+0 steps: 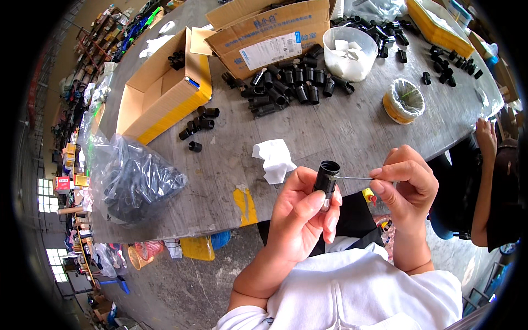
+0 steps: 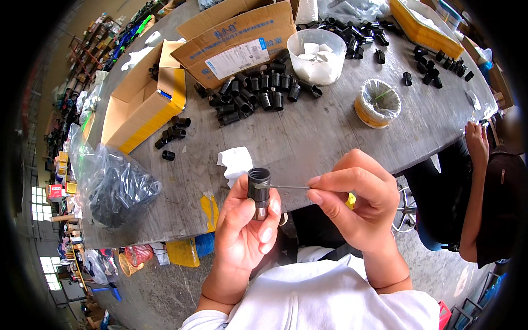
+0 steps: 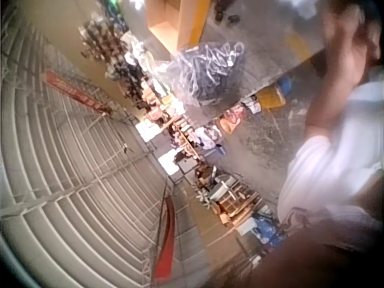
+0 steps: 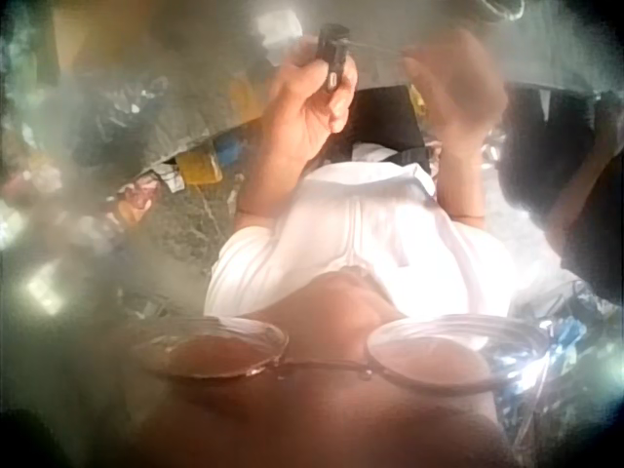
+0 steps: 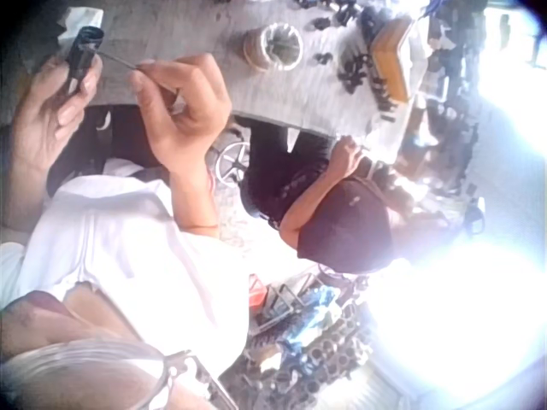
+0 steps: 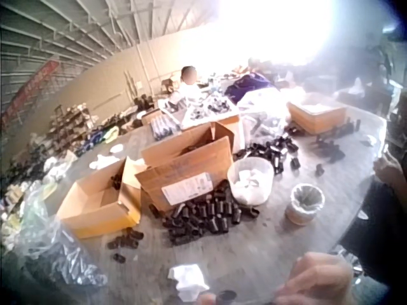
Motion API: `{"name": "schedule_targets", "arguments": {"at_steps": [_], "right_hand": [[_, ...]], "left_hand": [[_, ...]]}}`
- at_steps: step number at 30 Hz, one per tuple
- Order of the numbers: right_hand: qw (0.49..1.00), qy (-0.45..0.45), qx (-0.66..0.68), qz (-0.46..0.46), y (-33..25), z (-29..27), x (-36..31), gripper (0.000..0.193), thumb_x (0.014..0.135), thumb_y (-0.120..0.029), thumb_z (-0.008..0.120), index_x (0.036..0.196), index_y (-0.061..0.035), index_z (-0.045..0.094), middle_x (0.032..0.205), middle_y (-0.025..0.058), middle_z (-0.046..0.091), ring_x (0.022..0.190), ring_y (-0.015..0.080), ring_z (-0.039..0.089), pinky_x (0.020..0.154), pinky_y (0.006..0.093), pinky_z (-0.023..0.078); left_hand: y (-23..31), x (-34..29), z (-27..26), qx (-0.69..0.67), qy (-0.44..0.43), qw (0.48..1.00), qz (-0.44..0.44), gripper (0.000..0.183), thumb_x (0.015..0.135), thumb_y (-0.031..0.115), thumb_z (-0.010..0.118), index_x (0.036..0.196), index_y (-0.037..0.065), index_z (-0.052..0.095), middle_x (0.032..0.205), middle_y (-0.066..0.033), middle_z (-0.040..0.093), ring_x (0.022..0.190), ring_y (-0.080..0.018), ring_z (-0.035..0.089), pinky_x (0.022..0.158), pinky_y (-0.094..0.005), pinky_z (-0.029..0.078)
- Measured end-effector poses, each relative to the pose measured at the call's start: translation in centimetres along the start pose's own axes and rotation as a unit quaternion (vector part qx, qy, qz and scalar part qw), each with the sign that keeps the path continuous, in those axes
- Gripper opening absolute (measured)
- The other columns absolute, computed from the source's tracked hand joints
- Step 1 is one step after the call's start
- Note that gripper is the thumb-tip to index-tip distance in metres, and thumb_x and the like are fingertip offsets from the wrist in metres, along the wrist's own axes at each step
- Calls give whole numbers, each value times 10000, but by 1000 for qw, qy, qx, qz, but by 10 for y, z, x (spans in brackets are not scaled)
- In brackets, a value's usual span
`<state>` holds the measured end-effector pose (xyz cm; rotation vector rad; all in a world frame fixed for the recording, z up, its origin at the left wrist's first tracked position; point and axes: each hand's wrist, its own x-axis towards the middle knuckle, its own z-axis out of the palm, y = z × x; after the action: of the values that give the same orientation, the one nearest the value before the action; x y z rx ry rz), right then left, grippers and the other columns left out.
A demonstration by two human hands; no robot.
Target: The person assembles plastic connectors at a workbench by applying a thin coating from a container using a small stick, fitting components together, and wiping the assembly with a cloth.
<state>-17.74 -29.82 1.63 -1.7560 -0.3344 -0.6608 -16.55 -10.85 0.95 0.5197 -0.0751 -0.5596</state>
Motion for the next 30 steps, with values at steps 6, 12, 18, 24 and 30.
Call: {"name": "schedule_targets", "arguments": {"at_steps": [6, 12, 18, 24, 30], "right_hand": [[999, 7, -38, -2, -5, 4, -2, 154, 686, -4, 783, 800, -14, 681, 663, 26, 526, 539, 85, 486, 458, 210, 332], [996, -10, -92, -2, -17, 7, -1, 166, 670, 16, 774, 806, -20, 686, 645, 26, 527, 498, 82, 467, 430, 212, 339], [994, -20, -108, 11, -24, 10, -4, 155, 675, 1, 770, 805, -30, 692, 622, 24, 531, 485, 96, 464, 425, 222, 343], [993, -38, -116, 6, -27, 12, -5, 151, 677, -12, 774, 804, -30, 694, 608, 27, 523, 477, 103, 450, 421, 235, 325], [992, -50, -100, 55, -33, 9, -10, 146, 694, -22, 775, 812, -23, 690, 605, 25, 520, 480, 94, 436, 425, 232, 305]], "left_hand": [[-5, -1, 4, 178, 44, 979, 93, 231, 886, 73, 582, 1067, 59, 440, 969, -154, 549, 627, -145, 572, 412, -233, 479], [-12, -2, 0, 352, 64, 902, 243, 349, 825, -54, 626, 1077, 43, 404, 1100, -150, 465, 659, -133, 574, 445, -233, 490], [-15, -7, -5, 550, 81, 742, 374, 454, 753, -131, 667, 1095, 41, 425, 1076, -130, 453, 804, -144, 597, 616, -232, 544], [-14, -11, -11, 643, 84, 618, 446, 473, 679, -112, 744, 1058, 34, 501, 1042, -128, 468, 859, -193, 566, 708, -265, 524], [-5, -14, -12, 712, 83, 506, 480, 490, 655, -94, 768, 1062, 52, 538, 1037, -126, 468, 824, -226, 572, 680, -301, 511]]}}
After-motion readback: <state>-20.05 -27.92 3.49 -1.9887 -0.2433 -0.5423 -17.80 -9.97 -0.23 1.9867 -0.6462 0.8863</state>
